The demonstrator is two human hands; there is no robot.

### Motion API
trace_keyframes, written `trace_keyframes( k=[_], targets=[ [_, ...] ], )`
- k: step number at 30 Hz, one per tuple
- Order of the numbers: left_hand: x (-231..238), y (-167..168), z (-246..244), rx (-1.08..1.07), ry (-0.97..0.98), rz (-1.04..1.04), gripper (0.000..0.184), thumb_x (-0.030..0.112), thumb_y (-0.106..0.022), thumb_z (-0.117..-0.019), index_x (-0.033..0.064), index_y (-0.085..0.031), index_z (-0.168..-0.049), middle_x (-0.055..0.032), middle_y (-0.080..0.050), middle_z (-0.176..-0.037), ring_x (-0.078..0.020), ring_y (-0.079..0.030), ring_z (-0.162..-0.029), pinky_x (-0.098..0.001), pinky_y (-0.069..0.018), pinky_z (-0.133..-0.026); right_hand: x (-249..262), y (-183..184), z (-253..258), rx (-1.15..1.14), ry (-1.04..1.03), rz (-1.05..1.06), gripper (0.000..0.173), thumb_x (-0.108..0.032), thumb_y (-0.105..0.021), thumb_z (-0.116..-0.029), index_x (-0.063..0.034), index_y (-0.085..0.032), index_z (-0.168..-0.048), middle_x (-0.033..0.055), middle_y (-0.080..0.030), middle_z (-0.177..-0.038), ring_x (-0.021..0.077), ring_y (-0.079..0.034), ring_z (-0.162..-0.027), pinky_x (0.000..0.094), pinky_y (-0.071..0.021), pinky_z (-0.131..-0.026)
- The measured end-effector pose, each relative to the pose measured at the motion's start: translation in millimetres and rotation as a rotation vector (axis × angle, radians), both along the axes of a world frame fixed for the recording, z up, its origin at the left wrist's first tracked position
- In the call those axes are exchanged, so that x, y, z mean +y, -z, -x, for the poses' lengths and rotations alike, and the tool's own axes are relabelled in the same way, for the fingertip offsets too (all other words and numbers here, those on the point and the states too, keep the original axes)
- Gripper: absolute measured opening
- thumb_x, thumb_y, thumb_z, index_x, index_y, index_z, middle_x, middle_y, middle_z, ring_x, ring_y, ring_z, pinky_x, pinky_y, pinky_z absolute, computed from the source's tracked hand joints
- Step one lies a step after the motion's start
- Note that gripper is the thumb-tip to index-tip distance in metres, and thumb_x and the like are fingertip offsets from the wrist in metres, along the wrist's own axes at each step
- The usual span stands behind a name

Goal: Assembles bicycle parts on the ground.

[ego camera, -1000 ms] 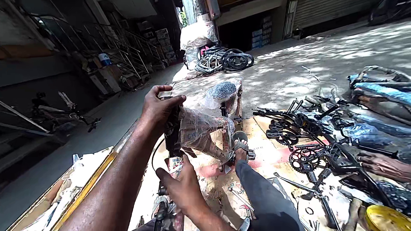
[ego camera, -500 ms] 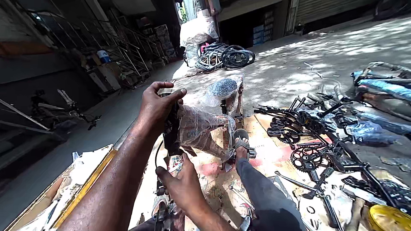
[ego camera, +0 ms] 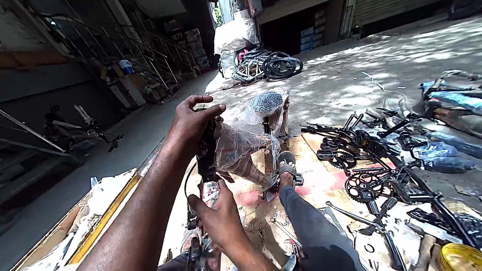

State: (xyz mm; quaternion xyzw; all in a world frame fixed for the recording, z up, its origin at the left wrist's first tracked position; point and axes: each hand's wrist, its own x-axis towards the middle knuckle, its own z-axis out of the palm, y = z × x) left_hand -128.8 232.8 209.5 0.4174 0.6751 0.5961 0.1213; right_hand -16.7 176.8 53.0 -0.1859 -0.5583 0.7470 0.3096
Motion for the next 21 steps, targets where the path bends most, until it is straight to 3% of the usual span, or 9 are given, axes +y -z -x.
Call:
trace_keyframes(
  k=[1, 3, 6, 9, 10, 13, 16, 19, 21],
  targets=[
    [2, 2, -5, 0.053, -0.081, 0.018, 0.049, 0.022, -0.084, -0.0844, 0.0108, -0.06, -0.126, -0.0074, -0.073, -0.084, -0.0155, -0.07, -0.067, -0.0288, -0.0588, -0.061, -4, 0, 0, -0.029, 0.032, -0.034, 0.066, -0.037, -0.078, -0.0899, -0.0125, -0.049, -0.143, 0.0089, -0.07, -0.09, 0.0188, -0.07, -0.072, 0.0406, -0.0614, -0.067],
    [3, -2, -4, 0.059, -0.054, 0.078, 0.041, 0.018, -0.08, -0.0878, 0.0101, -0.062, -0.123, -0.0077, -0.074, -0.087, -0.0158, -0.072, -0.07, -0.0291, -0.0609, -0.063, 2, 1, -1, 0.024, -0.045, 0.029, 0.061, -0.027, -0.078, -0.0906, -0.0112, -0.048, -0.142, 0.0102, -0.067, -0.084, 0.0179, -0.068, -0.065, 0.0362, -0.0605, -0.06],
    [-4, -11, 21, -0.043, 0.333, 0.123, 0.027, 0.009, -0.057, -0.1001, 0.0106, -0.062, -0.127, -0.0066, -0.068, -0.081, -0.0152, -0.07, -0.07, -0.031, -0.0618, -0.07, 28, 8, -7, 0.21, -0.361, 0.24, 0.038, -0.006, -0.073, -0.0908, -0.0062, -0.056, -0.125, 0.0059, -0.058, -0.069, 0.0102, -0.056, -0.053, 0.0233, -0.0509, -0.051],
    [-8, -3, 50, -0.107, 0.66, 0.048, 0.034, 0.013, -0.049, -0.0987, 0.0179, -0.057, -0.132, 0.0028, -0.065, -0.073, -0.0123, -0.07, -0.076, -0.0373, -0.059, -0.091, 37, 14, -2, 0.233, -0.469, 0.263, 0.024, -0.007, -0.071, -0.0925, -0.0053, -0.059, -0.113, 0.0032, -0.055, -0.063, 0.0079, -0.053, -0.05, 0.0215, -0.0486, -0.05],
    [-9, -2, 50, -0.144, 0.645, 0.02, 0.039, 0.013, -0.05, -0.098, 0.0171, -0.054, -0.136, 0.0009, -0.066, -0.077, -0.0137, -0.071, -0.079, -0.0381, -0.0584, -0.093, 31, 10, -2, 0.2, -0.386, 0.238, 0.026, -0.01, -0.073, -0.0932, -0.0044, -0.06, -0.115, 0.0048, -0.057, -0.065, 0.009, -0.055, -0.05, 0.0221, -0.0495, -0.05],
    [-8, -2, 19, -0.154, 0.206, -0.037, 0.042, 0.009, -0.065, -0.0959, 0.0083, -0.054, -0.136, -0.0131, -0.072, -0.088, -0.02, -0.073, -0.076, -0.0328, -0.0617, -0.069, 2, 2, 4, 0.03, -0.032, 0.031, 0.056, -0.031, -0.079, -0.0903, -0.0103, -0.053, -0.136, 0.0093, -0.067, -0.081, 0.0174, -0.067, -0.061, 0.0341, -0.0601, -0.058],
    [-1, 1, -6, 0.044, -0.104, 0.03, 0.05, 0.023, -0.083, -0.0852, 0.0095, -0.06, -0.127, -0.0109, -0.073, -0.088, -0.0192, -0.071, -0.072, -0.0342, -0.0598, -0.066, -13, 1, 9, -0.023, 0.136, -0.098, 0.079, -0.04, -0.078, -0.0895, -0.0115, -0.038, -0.151, 0.0076, -0.069, -0.089, 0.0181, -0.07, -0.072, 0.041, -0.062, -0.069],
    [4, -4, -2, 0.041, -0.053, 0.093, 0.04, 0.008, -0.078, -0.0874, 0.0088, -0.063, -0.124, -0.0122, -0.073, -0.09, -0.0195, -0.072, -0.073, -0.0331, -0.0612, -0.067, 2, 1, 2, 0.152, -0.096, 0.111, 0.064, -0.017, -0.077, -0.0909, -0.012, -0.042, -0.144, 0.0107, -0.064, -0.078, 0.0172, -0.065, -0.058, 0.0318, -0.0588, -0.055],
    [-1, -9, 10, -0.044, 0.082, 0.114, 0.038, 0.002, -0.069, -0.0914, 0.0072, -0.061, -0.128, -0.0134, -0.072, -0.092, -0.0193, -0.072, -0.074, -0.0314, -0.0611, -0.067, 26, 12, 2, 0.307, -0.374, 0.262, 0.043, -0.005, -0.072, -0.0894, -0.0084, -0.052, -0.128, 0.0082, -0.057, -0.068, 0.0129, -0.057, -0.052, 0.0263, -0.0535, -0.052]
  ],
)
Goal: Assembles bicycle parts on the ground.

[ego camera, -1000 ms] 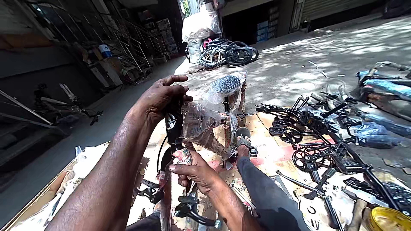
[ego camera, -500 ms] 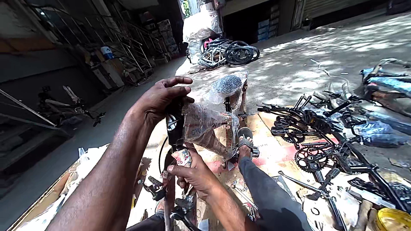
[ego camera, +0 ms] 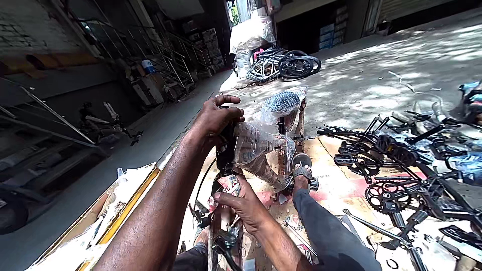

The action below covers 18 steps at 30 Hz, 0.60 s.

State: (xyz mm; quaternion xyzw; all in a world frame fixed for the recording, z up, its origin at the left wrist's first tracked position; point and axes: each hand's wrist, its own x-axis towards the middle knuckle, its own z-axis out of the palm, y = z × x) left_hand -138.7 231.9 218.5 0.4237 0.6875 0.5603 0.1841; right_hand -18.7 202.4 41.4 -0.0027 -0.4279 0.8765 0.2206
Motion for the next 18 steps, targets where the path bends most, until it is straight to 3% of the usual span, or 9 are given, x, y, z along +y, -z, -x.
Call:
trace_keyframes(
  k=[2, 4, 5, 7, 10, 12, 14, 16, 18],
  targets=[
    [-10, 0, 20, -0.057, 0.221, -0.003, 0.04, 0.006, -0.059, -0.0964, 0.0087, -0.055, -0.136, -0.0122, -0.071, -0.09, -0.0174, -0.071, -0.075, -0.0299, -0.0606, -0.069, 24, 21, 10, 0.152, -0.277, 0.041, 0.018, -0.007, -0.071, -0.0874, -0.0105, -0.061, -0.102, -0.0008, -0.051, -0.057, 0.0076, -0.052, -0.047, 0.0245, -0.0498, -0.052],
    [-16, 6, 39, -0.079, 0.459, -0.021, 0.049, 0.013, -0.054, -0.0958, 0.0132, -0.049, -0.144, -0.0104, -0.073, -0.09, -0.0158, -0.073, -0.079, -0.0298, -0.0617, -0.076, 31, 27, 14, 0.169, -0.358, 0.034, 0.011, -0.01, -0.071, -0.0873, -0.0108, -0.062, -0.092, -0.0035, -0.049, -0.053, 0.0062, -0.051, -0.045, 0.0241, -0.049, -0.052],
    [-15, 6, 42, -0.095, 0.496, -0.03, 0.053, 0.015, -0.054, -0.0947, 0.0148, -0.046, -0.147, -0.0109, -0.073, -0.091, -0.0158, -0.074, -0.081, -0.0295, -0.0617, -0.076, 28, 20, 12, 0.115, -0.3, 0.024, 0.012, -0.01, -0.071, -0.0882, -0.0091, -0.06, -0.094, -0.0023, -0.049, -0.054, 0.0068, -0.051, -0.046, 0.0242, -0.0488, -0.051],
    [-12, 7, 34, -0.122, 0.375, -0.079, 0.055, 0.011, -0.057, -0.0976, 0.0136, -0.042, -0.15, -0.0165, -0.073, -0.099, -0.0208, -0.074, -0.086, -0.0326, -0.0613, -0.077, 9, -2, 4, -0.06, -0.047, -0.006, 0.025, -0.009, -0.074, -0.0903, -0.0048, -0.06, -0.111, 0.0045, -0.054, -0.062, 0.0105, -0.054, -0.049, 0.0251, -0.0508, -0.05],
    [-4, 11, 0, 0.043, -0.09, -0.139, 0.056, 0.016, -0.08, -0.0871, 0.0095, -0.054, -0.136, -0.0123, -0.072, -0.089, -0.0184, -0.071, -0.07, -0.0321, -0.0605, -0.064, -29, -14, 9, -0.227, 0.352, -0.166, 0.06, -0.024, -0.079, -0.0897, -0.0125, -0.048, -0.139, 0.0089, -0.067, -0.082, 0.0176, -0.066, -0.06, 0.0342, -0.0599, -0.056],
    [2, 12, -14, 0.191, -0.268, -0.097, 0.056, 0.029, -0.088, -0.0804, 0.0109, -0.061, -0.126, -0.0102, -0.07, -0.088, -0.0192, -0.067, -0.07, -0.0381, -0.0573, -0.067, -34, -11, 10, -0.225, 0.422, -0.204, 0.07, -0.026, -0.079, -0.0894, -0.017, -0.042, -0.148, 0.0084, -0.07, -0.09, 0.0186, -0.069, -0.065, 0.0367, -0.0617, -0.059],
    [3, 8, -12, 0.14, -0.19, -0.058, 0.042, 0.019, -0.082, -0.0867, 0.0093, -0.063, -0.123, -0.0111, -0.072, -0.091, -0.0192, -0.071, -0.073, -0.0347, -0.0605, -0.068, -22, -12, 2, -0.141, 0.268, -0.09, 0.057, -0.012, -0.077, -0.0901, -0.0119, -0.048, -0.14, 0.0116, -0.065, -0.081, 0.0168, -0.062, -0.056, 0.0303, -0.0563, -0.052],
    [-2, 1, 5, -0.027, 0.106, -0.033, 0.037, 0.008, -0.064, -0.097, 0.0084, -0.058, -0.134, -0.0132, -0.071, -0.093, -0.0192, -0.072, -0.077, -0.0312, -0.0607, -0.069, 3, -1, -2, -0.002, 0.001, 0.018, 0.033, -0.005, -0.072, -0.0897, -0.006, -0.057, -0.119, 0.0075, -0.057, -0.066, 0.0117, -0.055, -0.049, 0.0252, -0.0515, -0.05],
    [-7, 5, 29, -0.112, 0.457, -0.051, 0.044, 0.012, -0.052, -0.0971, 0.0144, -0.052, -0.141, -0.0073, -0.07, -0.087, -0.0145, -0.072, -0.078, -0.0287, -0.0612, -0.075, 23, 14, 2, 0.099, -0.224, 0.035, 0.016, -0.007, -0.07, -0.0881, -0.0084, -0.06, -0.101, 0.0002, -0.051, -0.056, 0.0082, -0.052, -0.046, 0.0244, -0.0497, -0.051]
  ],
)
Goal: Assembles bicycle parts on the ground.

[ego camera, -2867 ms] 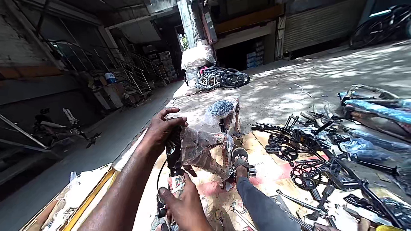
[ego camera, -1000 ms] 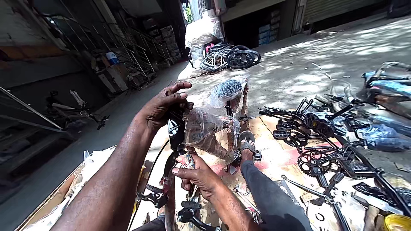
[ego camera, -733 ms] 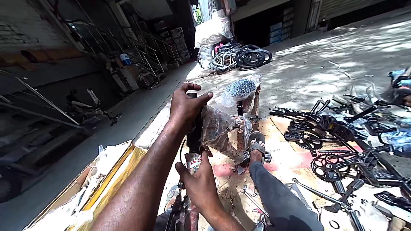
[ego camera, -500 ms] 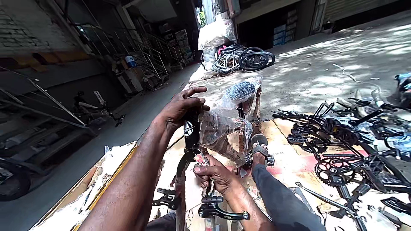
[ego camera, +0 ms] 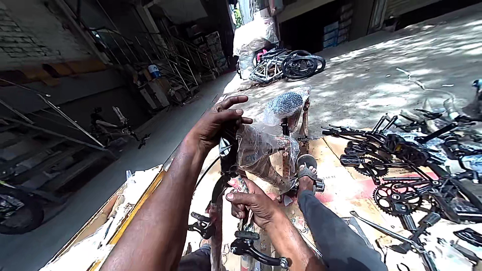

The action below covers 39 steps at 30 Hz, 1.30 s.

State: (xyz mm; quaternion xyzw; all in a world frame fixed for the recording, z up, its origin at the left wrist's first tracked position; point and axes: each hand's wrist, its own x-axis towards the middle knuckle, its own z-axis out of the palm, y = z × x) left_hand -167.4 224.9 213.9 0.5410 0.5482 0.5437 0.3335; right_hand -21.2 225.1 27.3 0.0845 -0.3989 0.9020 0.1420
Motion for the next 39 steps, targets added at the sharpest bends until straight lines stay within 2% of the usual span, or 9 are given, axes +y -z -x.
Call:
trace_keyframes(
  k=[3, 9, 12, 16, 20, 23, 27, 32, 39],
  targets=[
    [-1, 4, 7, -0.044, 0.06, -0.035, 0.053, 0.014, -0.052, -0.0959, 0.0187, -0.047, -0.149, -0.0095, -0.071, -0.092, -0.016, -0.073, -0.083, -0.03, -0.0616, -0.078, -3, -9, -1, -0.076, 0.061, -0.018, 0.017, -0.007, -0.07, -0.0901, -0.0059, -0.059, -0.103, 0.0014, -0.051, -0.056, 0.0085, -0.052, -0.046, 0.0239, -0.0496, -0.05],
    [11, 5, -47, 0.224, -0.716, -0.067, 0.052, 0.023, -0.086, -0.0822, 0.0113, -0.061, -0.126, -0.0103, -0.072, -0.084, -0.0193, -0.069, -0.067, -0.0353, -0.0583, -0.063, -55, -26, 7, -0.309, 0.628, -0.209, 0.068, -0.027, -0.079, -0.0896, -0.013, -0.044, -0.146, 0.0101, -0.069, -0.089, 0.0197, -0.069, -0.065, 0.0383, -0.0617, -0.059],
    [11, -5, -36, 0.11, -0.425, 0.011, 0.034, 0.013, -0.066, -0.0978, 0.0095, -0.06, -0.131, -0.0107, -0.071, -0.085, -0.0184, -0.072, -0.072, -0.0316, -0.061, -0.067, -39, -28, -5, -0.229, 0.435, -0.092, 0.064, -0.013, -0.076, -0.0899, -0.0113, -0.043, -0.145, 0.0106, -0.062, -0.078, 0.0162, -0.062, -0.056, 0.0308, -0.057, -0.053],
    [2, 1, 12, -0.054, 0.111, -0.027, 0.048, 0.017, -0.054, -0.0961, 0.0198, -0.051, -0.144, 0.0008, -0.067, -0.077, -0.0137, -0.072, -0.08, -0.0393, -0.0581, -0.095, -2, -8, -1, -0.04, 0.014, 0.0, 0.023, -0.006, -0.069, -0.0888, -0.0071, -0.057, -0.108, -0.0007, -0.052, -0.058, 0.0083, -0.052, -0.048, 0.0253, -0.0502, -0.052],
    [0, 1, -15, -0.011, -0.279, -0.075, 0.048, 0.009, -0.063, -0.098, 0.0117, -0.05, -0.145, -0.0156, -0.073, -0.094, -0.0203, -0.074, -0.08, -0.0316, -0.0616, -0.071, -19, -29, -3, -0.174, 0.231, -0.039, 0.045, -0.007, -0.073, -0.0907, -0.0029, -0.05, -0.13, 0.0074, -0.059, -0.073, 0.0118, -0.055, -0.051, 0.0261, -0.0524, -0.049],
    [8, 7, -39, 0.177, -0.647, -0.073, 0.051, 0.026, -0.086, -0.0824, 0.0112, -0.062, -0.126, -0.0108, -0.074, -0.088, -0.0204, -0.072, -0.072, -0.0351, -0.0613, -0.067, -47, -32, 3, -0.271, 0.529, -0.151, 0.064, -0.021, -0.078, -0.0899, -0.0067, -0.045, -0.143, 0.012, -0.067, -0.086, 0.0182, -0.064, -0.057, 0.034, -0.0587, -0.052],
    [10, -6, -36, 0.161, -0.47, 0.066, 0.038, 0.014, -0.071, -0.0952, 0.0124, -0.062, -0.132, -0.0123, -0.073, -0.094, -0.0185, -0.073, -0.075, -0.0315, -0.0609, -0.069, -36, -31, -5, -0.22, 0.404, -0.086, 0.062, -0.011, -0.076, -0.0894, -0.0086, -0.044, -0.143, 0.011, -0.062, -0.078, 0.0164, -0.061, -0.055, 0.0308, -0.057, -0.052],
    [2, -9, -4, 0.069, -0.096, 0.077, 0.044, 0.008, -0.052, -0.1007, 0.0136, -0.053, -0.144, -0.011, -0.07, -0.09, -0.0156, -0.07, -0.074, -0.0297, -0.0601, -0.072, -2, -8, 0, -0.003, -0.004, 0.009, 0.023, -0.007, -0.069, -0.0912, -0.0064, -0.057, -0.11, 0.0009, -0.054, -0.06, 0.0088, -0.054, -0.05, 0.0255, -0.0506, -0.054],
    [6, 6, -44, 0.186, -0.678, -0.056, 0.061, 0.025, -0.086, -0.0829, 0.0121, -0.056, -0.134, -0.0097, -0.072, -0.083, -0.0168, -0.069, -0.066, -0.0312, -0.0583, -0.061, -54, -29, 5, -0.287, 0.6, -0.162, 0.064, -0.025, -0.079, -0.0895, -0.0094, -0.046, -0.142, 0.0114, -0.067, -0.087, 0.0185, -0.066, -0.061, 0.0348, -0.0594, -0.055]
  ],
)
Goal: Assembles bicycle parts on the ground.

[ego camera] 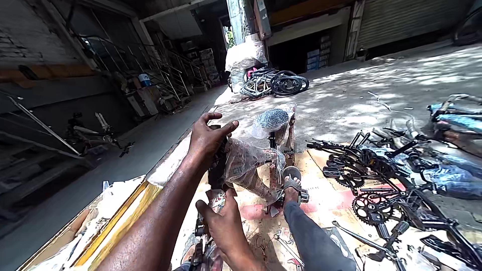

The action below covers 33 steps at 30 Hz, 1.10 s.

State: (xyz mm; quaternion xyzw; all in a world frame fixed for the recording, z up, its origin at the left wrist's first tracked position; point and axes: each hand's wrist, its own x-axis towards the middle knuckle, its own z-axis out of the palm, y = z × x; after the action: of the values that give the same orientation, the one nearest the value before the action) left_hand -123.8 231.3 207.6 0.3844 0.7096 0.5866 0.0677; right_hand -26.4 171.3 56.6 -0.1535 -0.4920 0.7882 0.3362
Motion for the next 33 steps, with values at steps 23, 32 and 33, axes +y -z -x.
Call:
trace_keyframes(
  k=[23, 32, 33],
  targets=[
    [7, 7, 18, 0.171, -0.014, -0.112, 0.064, 0.008, -0.09, -0.0695, 0.0114, -0.059, -0.125, -0.0069, -0.069, -0.08, -0.0179, -0.067, -0.064, -0.038, -0.0596, -0.064, -5, 18, -6, -0.17, 0.034, -0.198, 0.099, -0.041, -0.094, -0.0691, -0.015, -0.042, -0.149, 0.0089, -0.071, -0.1, 0.0193, -0.07, -0.083, 0.0437, -0.0612, -0.074],
    [6, 8, 19, 0.164, -0.028, -0.085, 0.058, 0.012, -0.09, -0.0703, 0.0111, -0.063, -0.121, -0.0079, -0.068, -0.08, -0.0189, -0.065, -0.064, -0.04, -0.0575, -0.064, 61, 61, -5, 0.171, -0.595, 0.181, 0.012, -0.012, -0.071, -0.0865, -0.0096, -0.06, -0.08, -0.0028, -0.052, -0.056, 0.006, -0.052, -0.046, 0.0226, -0.0501, -0.05],
    [6, 8, 19, 0.165, -0.02, -0.081, 0.058, 0.011, -0.09, -0.0701, 0.0112, -0.063, -0.121, -0.0086, -0.068, -0.08, -0.0195, -0.066, -0.064, -0.0401, -0.0582, -0.063, 59, 60, -6, 0.16, -0.579, 0.185, 0.014, -0.011, -0.07, -0.0878, -0.0095, -0.06, -0.079, -0.0031, -0.051, -0.056, 0.006, -0.05, -0.046, 0.0226, -0.0492, -0.05]
  ],
)
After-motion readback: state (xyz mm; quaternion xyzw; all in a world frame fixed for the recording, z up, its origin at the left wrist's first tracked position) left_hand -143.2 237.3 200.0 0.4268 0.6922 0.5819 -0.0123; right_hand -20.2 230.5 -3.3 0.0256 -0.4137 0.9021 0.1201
